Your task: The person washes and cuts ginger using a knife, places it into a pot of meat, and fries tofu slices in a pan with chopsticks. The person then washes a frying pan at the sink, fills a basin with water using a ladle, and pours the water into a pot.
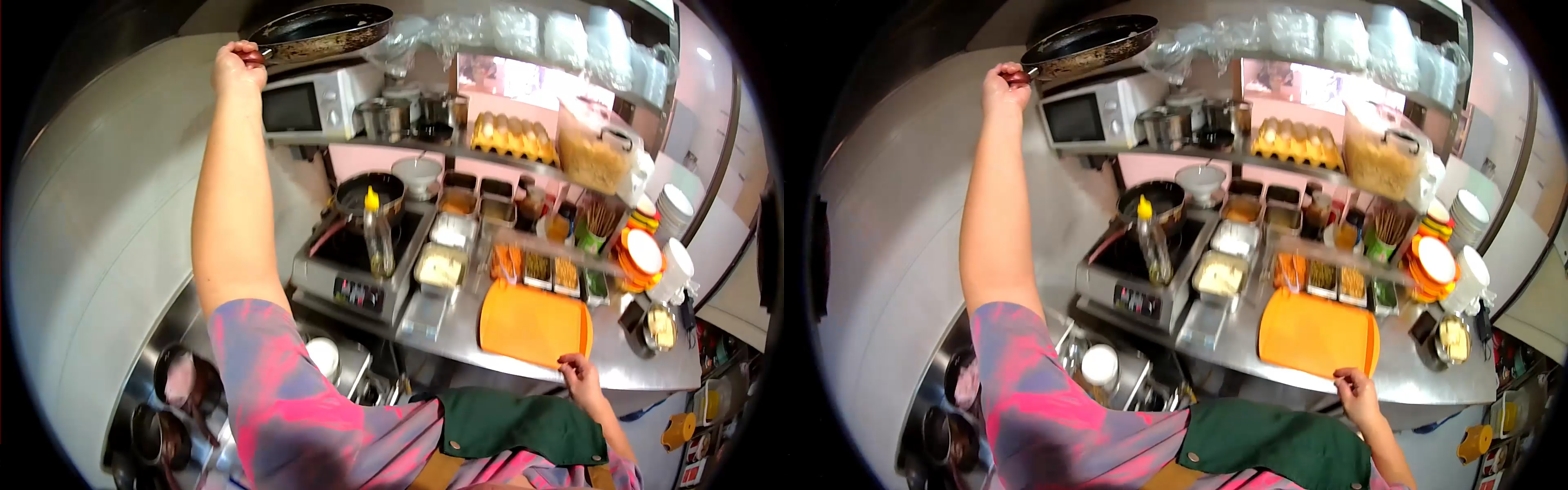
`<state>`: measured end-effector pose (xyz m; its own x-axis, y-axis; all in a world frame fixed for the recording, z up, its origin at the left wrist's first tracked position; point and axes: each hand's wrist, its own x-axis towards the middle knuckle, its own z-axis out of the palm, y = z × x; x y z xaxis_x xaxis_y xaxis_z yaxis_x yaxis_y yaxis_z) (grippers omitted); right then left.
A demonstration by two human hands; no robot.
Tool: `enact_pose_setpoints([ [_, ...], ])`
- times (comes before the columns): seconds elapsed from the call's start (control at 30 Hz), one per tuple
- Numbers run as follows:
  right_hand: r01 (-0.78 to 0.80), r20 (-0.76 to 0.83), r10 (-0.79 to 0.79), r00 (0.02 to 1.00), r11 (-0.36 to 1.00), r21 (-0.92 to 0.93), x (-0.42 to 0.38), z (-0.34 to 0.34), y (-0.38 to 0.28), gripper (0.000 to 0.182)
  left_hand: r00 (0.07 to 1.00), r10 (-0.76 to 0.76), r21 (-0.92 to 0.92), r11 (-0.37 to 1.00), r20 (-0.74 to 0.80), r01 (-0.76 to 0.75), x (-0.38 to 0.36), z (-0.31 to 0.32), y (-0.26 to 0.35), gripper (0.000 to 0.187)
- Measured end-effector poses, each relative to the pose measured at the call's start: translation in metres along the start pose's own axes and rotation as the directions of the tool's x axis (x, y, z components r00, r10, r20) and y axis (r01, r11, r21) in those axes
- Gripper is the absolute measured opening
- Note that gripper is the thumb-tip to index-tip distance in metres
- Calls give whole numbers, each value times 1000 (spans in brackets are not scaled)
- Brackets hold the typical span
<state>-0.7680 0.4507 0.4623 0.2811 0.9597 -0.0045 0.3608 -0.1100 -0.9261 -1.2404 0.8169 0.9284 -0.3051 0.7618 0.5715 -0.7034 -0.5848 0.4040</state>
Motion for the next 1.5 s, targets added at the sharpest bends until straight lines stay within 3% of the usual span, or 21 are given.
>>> enact_pose_setpoints([
  [0.07,93,43,-87,995,982,-166,44,11,-38,14,999,41,-63,997,-20,-43,59,6,-46,25],
  [0.2,55,-95,-75,993,978,-200,115,13,-57,16,994,84,-106,990,-72,-92,168,21,-127,21],
  [0.47,-304,-332,283,900,952,-13,152,-3,-34,20,968,111,-106,985,-226,-137,307,36,-253,16],
  [0.53,-520,-282,474,834,846,-117,157,3,-42,28,993,92,-179,978,-72,-103,367,10,-283,16],
  [0.63,-465,-603,318,732,880,-100,191,62,-61,25,993,113,-190,974,-42,-119,404,-7,-329,16],
  [0.73,-494,-485,397,779,865,-85,201,64,-63,26,996,86,-76,993,14,-85,445,-42,-356,23],
  [0.8,-522,-233,496,837,850,-66,188,31,-46,28,954,-27,-216,972,300,95,478,-51,-362,22],
  [0.87,-378,-167,344,924,891,-250,165,24,3,32,995,13,-111,994,98,-2,526,-60,-369,23],
  [0.9,-408,-163,382,910,895,-180,158,28,-3,31,910,154,176,980,-384,-92,394,21,-364,28],
  [0.97,-446,-196,418,887,885,-130,152,27,-9,31,880,256,508,861,-399,-20,379,32,-383,48],
  [1.0,-471,-225,435,872,871,-139,143,28,-7,30,887,301,683,730,-351,23,307,59,-385,56],
  [1.03,-439,-199,414,888,892,-102,133,28,0,29,941,328,842,529,-84,-109,332,45,-409,62],
  [1.07,-364,-201,319,926,896,-254,122,26,3,28,939,286,911,305,191,-278,356,32,-433,69],
  [1.13,-358,-199,307,931,876,-324,96,29,19,26,875,136,874,-228,464,-428,292,57,-458,65],
  [1.2,-377,-254,317,914,894,-242,74,28,18,27,828,-81,821,217,554,-528,391,5,-537,51],
  [1.23,-436,-291,367,883,872,-223,53,31,10,27,865,-237,864,373,441,-338,334,38,-551,40],
  [1.27,-405,-347,294,891,859,-312,29,31,23,25,803,-261,795,475,536,-376,335,37,-573,41],
  [1.3,-397,-350,279,894,855,-333,9,21,28,25,790,-280,792,482,545,-375,318,38,-570,43],
  [1.37,-444,-384,321,866,846,-296,-46,13,45,29,661,47,662,4,748,-749,259,84,-567,41],
  [1.4,-488,-426,345,836,823,-291,-82,12,59,29,644,50,646,-39,763,-763,214,110,-562,42],
  [1.5,-657,-483,520,705,735,-166,-185,13,54,30,534,170,468,312,828,-827,32,187,-594,39],
])
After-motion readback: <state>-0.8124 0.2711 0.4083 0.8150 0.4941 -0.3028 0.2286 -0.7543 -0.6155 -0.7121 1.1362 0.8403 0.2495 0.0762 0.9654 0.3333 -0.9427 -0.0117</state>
